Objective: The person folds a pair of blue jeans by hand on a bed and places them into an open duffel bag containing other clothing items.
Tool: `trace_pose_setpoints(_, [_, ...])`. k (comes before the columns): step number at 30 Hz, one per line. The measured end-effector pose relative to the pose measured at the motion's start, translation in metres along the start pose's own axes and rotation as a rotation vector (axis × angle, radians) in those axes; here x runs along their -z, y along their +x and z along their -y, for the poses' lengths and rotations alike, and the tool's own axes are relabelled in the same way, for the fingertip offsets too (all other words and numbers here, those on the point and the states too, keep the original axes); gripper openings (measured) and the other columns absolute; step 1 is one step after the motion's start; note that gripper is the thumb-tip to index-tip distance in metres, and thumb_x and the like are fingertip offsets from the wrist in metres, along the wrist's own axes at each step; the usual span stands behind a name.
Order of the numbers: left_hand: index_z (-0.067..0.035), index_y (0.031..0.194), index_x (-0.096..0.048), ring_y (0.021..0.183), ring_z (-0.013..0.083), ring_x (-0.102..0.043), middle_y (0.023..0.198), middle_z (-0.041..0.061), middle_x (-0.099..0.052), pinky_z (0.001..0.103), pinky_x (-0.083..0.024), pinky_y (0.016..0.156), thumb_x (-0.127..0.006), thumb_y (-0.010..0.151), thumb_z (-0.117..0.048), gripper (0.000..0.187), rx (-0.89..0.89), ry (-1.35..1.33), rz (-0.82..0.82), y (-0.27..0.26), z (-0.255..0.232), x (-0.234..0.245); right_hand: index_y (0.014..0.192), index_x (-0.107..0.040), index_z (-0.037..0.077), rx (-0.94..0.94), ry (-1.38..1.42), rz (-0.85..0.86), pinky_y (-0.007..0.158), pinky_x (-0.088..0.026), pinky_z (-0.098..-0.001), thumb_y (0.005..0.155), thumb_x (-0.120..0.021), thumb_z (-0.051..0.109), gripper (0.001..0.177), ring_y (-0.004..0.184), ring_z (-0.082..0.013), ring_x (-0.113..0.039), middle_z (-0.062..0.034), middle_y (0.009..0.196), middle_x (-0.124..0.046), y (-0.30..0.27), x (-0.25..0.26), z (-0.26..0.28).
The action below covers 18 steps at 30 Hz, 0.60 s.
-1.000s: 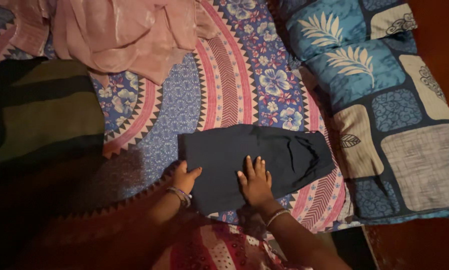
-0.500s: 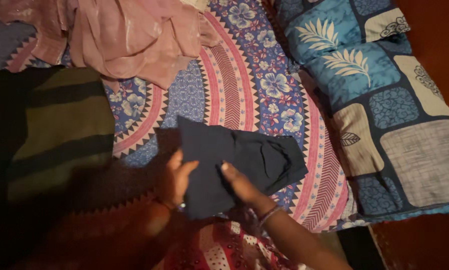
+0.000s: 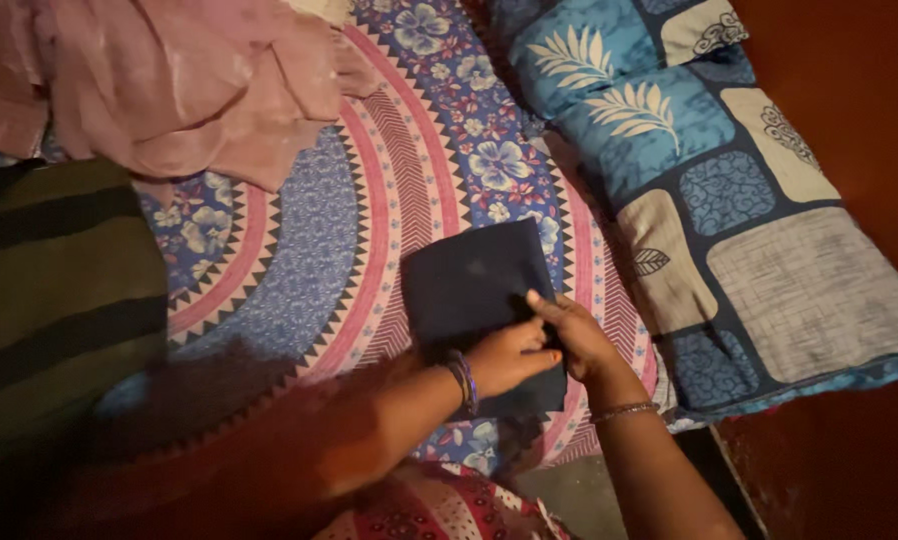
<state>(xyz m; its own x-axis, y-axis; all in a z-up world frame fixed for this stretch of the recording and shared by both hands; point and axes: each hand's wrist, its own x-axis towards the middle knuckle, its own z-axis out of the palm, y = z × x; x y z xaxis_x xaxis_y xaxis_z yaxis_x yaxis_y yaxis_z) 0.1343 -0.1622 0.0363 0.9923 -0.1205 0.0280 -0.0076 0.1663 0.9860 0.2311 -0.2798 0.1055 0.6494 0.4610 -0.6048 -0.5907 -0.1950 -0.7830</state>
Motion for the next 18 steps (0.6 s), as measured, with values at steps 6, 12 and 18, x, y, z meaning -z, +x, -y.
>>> trace_pose_setpoints(6, [-0.027, 0.148, -0.049, 0.156, 0.0351, -0.031, 0.164, 0.008, -0.043, 0.064, -0.028, 0.115, -0.070, 0.091, -0.043, 0.063, 0.112, 1.072, -0.113, -0.043, -0.016, 0.023, 0.112, -0.070, 0.001, 0.133, -0.189, -0.276, 0.065, -0.050, -0.0402, 0.095, -0.072, 0.019, 0.026, 0.073, -0.0241, -0.059, -0.0085, 0.085, -0.066, 0.068, 0.068, -0.061])
trace_pose_setpoints(12, [-0.033, 0.163, -0.016, 0.155, 0.0407, 0.017, 0.170, 0.013, 0.014, 0.084, -0.001, 0.108, -0.049, 0.090, -0.071, 0.089, 0.612, 1.127, 0.190, -0.054, -0.043, 0.035, 0.133, -0.060, 0.005, 0.237, -0.915, -0.615, 0.089, -0.054, -0.0467, 0.092, -0.071, 0.029, 0.049, 0.103, -0.0416, -0.070, -0.0229, 0.107, -0.073, 0.068, 0.058, -0.074])
trace_pose_setpoints(18, [-0.030, 0.161, -0.022, 0.155, 0.0407, 0.015, 0.172, 0.012, 0.006, 0.088, 0.006, 0.105, -0.049, 0.089, -0.070, 0.087, 0.495, 1.165, 0.152, -0.043, -0.037, 0.015, 0.153, -0.042, 0.006, 0.635, -1.265, -0.630, 0.105, -0.042, -0.0552, 0.099, -0.062, 0.031, 0.063, 0.127, -0.0454, -0.051, -0.0283, 0.142, -0.051, 0.025, -0.010, -0.045])
